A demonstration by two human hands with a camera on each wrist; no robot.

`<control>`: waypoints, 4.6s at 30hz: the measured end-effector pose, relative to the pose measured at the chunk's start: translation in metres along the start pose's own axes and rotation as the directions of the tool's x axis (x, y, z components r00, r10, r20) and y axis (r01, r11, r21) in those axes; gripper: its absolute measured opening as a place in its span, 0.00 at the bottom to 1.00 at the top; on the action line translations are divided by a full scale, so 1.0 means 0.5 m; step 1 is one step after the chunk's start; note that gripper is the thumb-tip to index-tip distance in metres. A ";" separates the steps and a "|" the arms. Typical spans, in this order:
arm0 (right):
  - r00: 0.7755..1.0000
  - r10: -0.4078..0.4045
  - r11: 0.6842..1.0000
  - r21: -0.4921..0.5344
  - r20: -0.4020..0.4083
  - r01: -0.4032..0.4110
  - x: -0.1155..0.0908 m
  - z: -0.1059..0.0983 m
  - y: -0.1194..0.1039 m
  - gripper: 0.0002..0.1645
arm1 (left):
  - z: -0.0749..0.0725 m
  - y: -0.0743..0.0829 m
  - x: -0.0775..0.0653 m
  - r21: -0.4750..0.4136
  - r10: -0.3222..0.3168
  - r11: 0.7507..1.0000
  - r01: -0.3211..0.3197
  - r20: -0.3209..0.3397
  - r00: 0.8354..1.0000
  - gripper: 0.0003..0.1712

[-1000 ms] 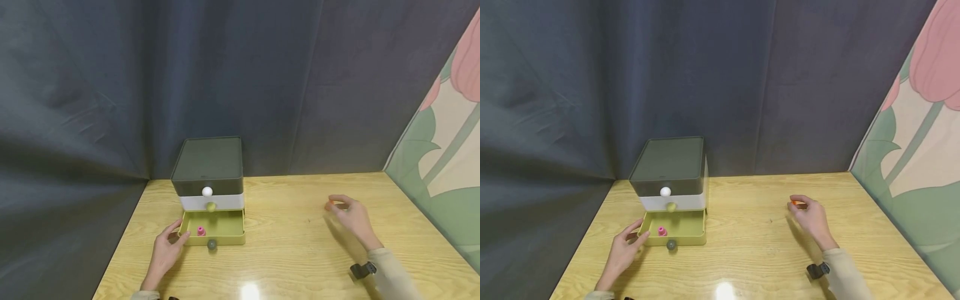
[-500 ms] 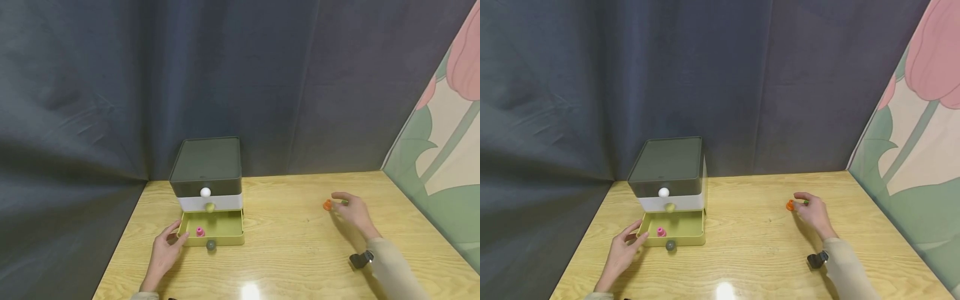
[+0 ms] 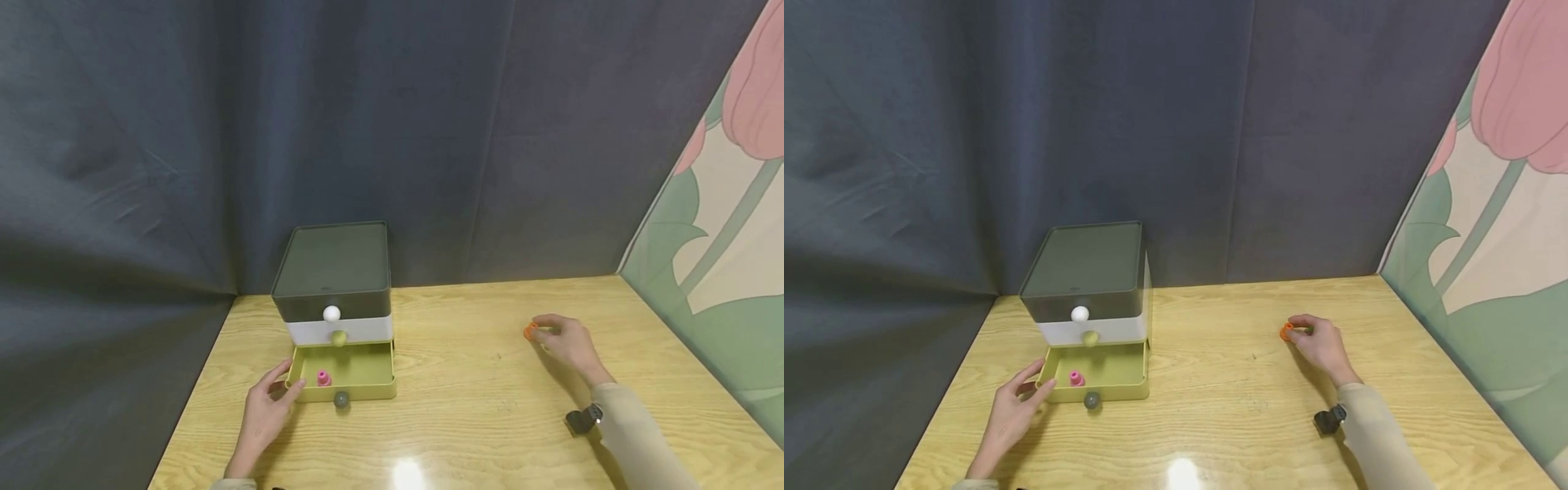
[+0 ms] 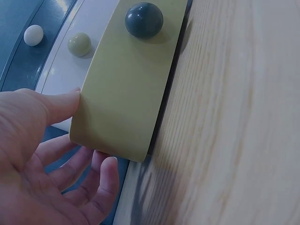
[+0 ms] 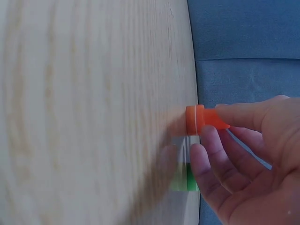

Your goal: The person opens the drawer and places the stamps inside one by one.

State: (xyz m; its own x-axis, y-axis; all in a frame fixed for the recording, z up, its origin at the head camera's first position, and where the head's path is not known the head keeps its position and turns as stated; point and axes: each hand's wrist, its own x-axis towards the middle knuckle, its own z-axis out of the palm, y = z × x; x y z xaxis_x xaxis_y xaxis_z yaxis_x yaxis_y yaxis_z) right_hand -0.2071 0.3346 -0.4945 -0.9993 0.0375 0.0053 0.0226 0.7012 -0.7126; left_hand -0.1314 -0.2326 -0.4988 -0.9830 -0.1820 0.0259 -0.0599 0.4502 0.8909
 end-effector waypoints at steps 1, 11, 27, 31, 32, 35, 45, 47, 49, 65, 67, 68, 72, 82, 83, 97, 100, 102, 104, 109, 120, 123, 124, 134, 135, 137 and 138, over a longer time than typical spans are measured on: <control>1.000 0.008 1.000 0.003 0.005 -0.008 0.001 0.001 0.000 0.28 | 0.000 0.000 0.000 -0.001 0.001 1.000 -0.001 0.000 1.000 0.34; 0.999 0.031 0.999 0.020 0.031 -0.031 -0.014 0.000 -0.008 0.30 | 0.001 -0.004 0.002 -0.004 0.015 1.000 -0.015 -0.001 1.000 0.35; 0.994 -0.099 0.991 0.087 -0.053 0.104 -0.051 0.022 -0.061 0.23 | 0.001 -0.002 0.002 -0.013 -0.007 1.000 0.007 -0.004 1.000 0.35; 0.989 -0.138 0.987 0.074 -0.061 0.142 -0.059 0.031 -0.088 0.21 | 0.003 -0.003 0.002 -0.005 -0.004 1.000 0.004 -0.009 1.000 0.34; 0.988 -0.146 0.986 0.072 -0.058 0.150 -0.062 0.033 -0.095 0.21 | 0.003 -0.004 0.002 -0.001 -0.003 1.000 0.003 -0.011 1.000 0.34; 0.984 -0.170 0.981 0.080 -0.054 0.174 -0.067 0.040 -0.114 0.20 | 0.004 -0.004 0.001 0.000 0.000 1.000 0.000 -0.015 1.000 0.34; 0.970 -0.244 0.960 0.140 -0.011 0.244 -0.082 0.079 -0.170 0.17 | 0.003 -0.005 0.004 -0.012 -0.010 1.000 0.011 0.004 1.000 0.35; 0.969 -0.248 0.954 0.175 0.009 0.243 -0.085 0.089 -0.182 0.18 | 0.003 -0.004 0.004 -0.014 -0.015 1.000 0.015 0.004 1.000 0.35; 0.967 -0.254 0.948 0.209 0.037 0.241 -0.087 0.099 -0.197 0.19 | 0.003 -0.004 0.004 -0.019 -0.015 1.000 0.015 0.002 1.000 0.35; 0.916 -0.367 0.888 0.353 0.162 0.294 -0.094 0.202 -0.314 0.19 | 0.005 -0.007 0.003 -0.023 0.003 1.000 -0.003 -0.005 1.000 0.35; 0.911 -0.373 0.884 0.365 0.175 0.292 -0.094 0.215 -0.330 0.18 | 0.005 -0.006 0.003 -0.025 0.001 1.000 -0.001 -0.007 1.000 0.35; 0.908 -0.376 0.881 0.374 0.183 0.289 -0.094 0.221 -0.337 0.18 | 0.005 -0.006 0.003 -0.024 0.003 1.000 -0.003 -0.007 1.000 0.35; 0.899 -0.385 0.866 0.418 0.207 0.275 -0.092 0.246 -0.365 0.18 | 0.006 -0.006 0.004 -0.014 -0.001 1.000 0.000 -0.007 1.000 0.35; 0.891 -0.383 0.870 0.421 0.243 0.259 -0.079 0.289 -0.407 0.17 | 0.006 -0.009 0.002 -0.001 -0.006 1.000 0.006 -0.008 1.000 0.35; 0.891 -0.382 0.870 0.420 0.245 0.258 -0.078 0.293 -0.412 0.17 | 0.006 -0.009 0.002 0.001 -0.004 1.000 0.004 -0.009 1.000 0.34; 0.861 -0.423 0.875 0.375 0.283 0.307 -0.061 0.340 -0.455 0.13 | 0.007 -0.012 0.006 -0.033 0.002 0.999 -0.002 -0.003 1.000 0.36; 0.862 -0.414 0.882 0.363 0.293 0.300 -0.061 0.349 -0.460 0.12 | 0.007 -0.011 0.007 -0.034 0.001 0.999 -0.001 -0.004 1.000 0.35; 0.863 -0.408 0.888 0.350 0.298 0.299 -0.060 0.356 -0.464 0.11 | 0.007 -0.010 0.006 -0.034 0.001 0.999 -0.001 -0.007 1.000 0.35; 0.863 -0.405 0.892 0.337 0.302 0.300 -0.059 0.364 -0.467 0.10 | 0.006 -0.009 0.005 -0.033 -0.002 0.999 0.001 -0.011 1.000 0.35; 0.861 -0.407 0.899 0.302 0.306 0.317 -0.058 0.387 -0.475 0.10 | 0.005 -0.007 0.002 -0.027 -0.004 1.000 0.004 -0.010 1.000 0.35; 0.860 -0.421 0.903 0.223 0.289 0.368 -0.047 0.430 -0.491 0.09 | 0.006 -0.008 0.003 -0.061 -0.019 0.998 0.019 0.001 1.000 0.35; 0.856 -0.433 0.899 0.203 0.281 0.388 -0.045 0.438 -0.495 0.08 | 0.005 -0.009 0.003 -0.050 -0.011 0.999 0.011 -0.002 1.000 0.35; 0.857 -0.431 0.901 0.192 0.283 0.389 -0.045 0.441 -0.497 0.07 | 0.004 -0.009 0.003 -0.046 -0.008 0.999 0.008 -0.002 1.000 0.35; 0.865 -0.403 0.915 0.129 0.300 0.382 -0.043 0.460 -0.498 0.08 | 0.002 -0.007 0.004 -0.024 0.004 1.000 -0.004 0.005 1.000 0.36; 0.866 -0.403 0.915 0.130 0.297 0.381 -0.042 0.460 -0.499 0.08 | 0.001 -0.006 0.004 -0.024 0.002 1.000 -0.002 0.006 1.000 0.37; 0.866 -0.403 0.915 0.133 0.296 0.380 -0.042 0.460 -0.501 0.08 | 0.001 -0.005 0.004 -0.025 0.000 1.000 0.001 0.006 1.000 0.37; 0.866 -0.404 0.915 0.137 0.296 0.380 -0.042 0.461 -0.501 0.08 | 0.001 -0.005 0.004 -0.021 0.000 1.000 0.000 0.005 1.000 0.37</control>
State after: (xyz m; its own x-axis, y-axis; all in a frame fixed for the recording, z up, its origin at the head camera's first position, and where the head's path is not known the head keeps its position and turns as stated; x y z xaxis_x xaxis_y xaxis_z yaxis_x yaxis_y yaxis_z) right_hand -0.1988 -0.0059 -0.4778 -0.8832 -0.4614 0.0843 -0.3630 0.5586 -0.7458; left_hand -0.1332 -0.2336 -0.5012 -0.9838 -0.1774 0.0241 -0.0558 0.4315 0.9004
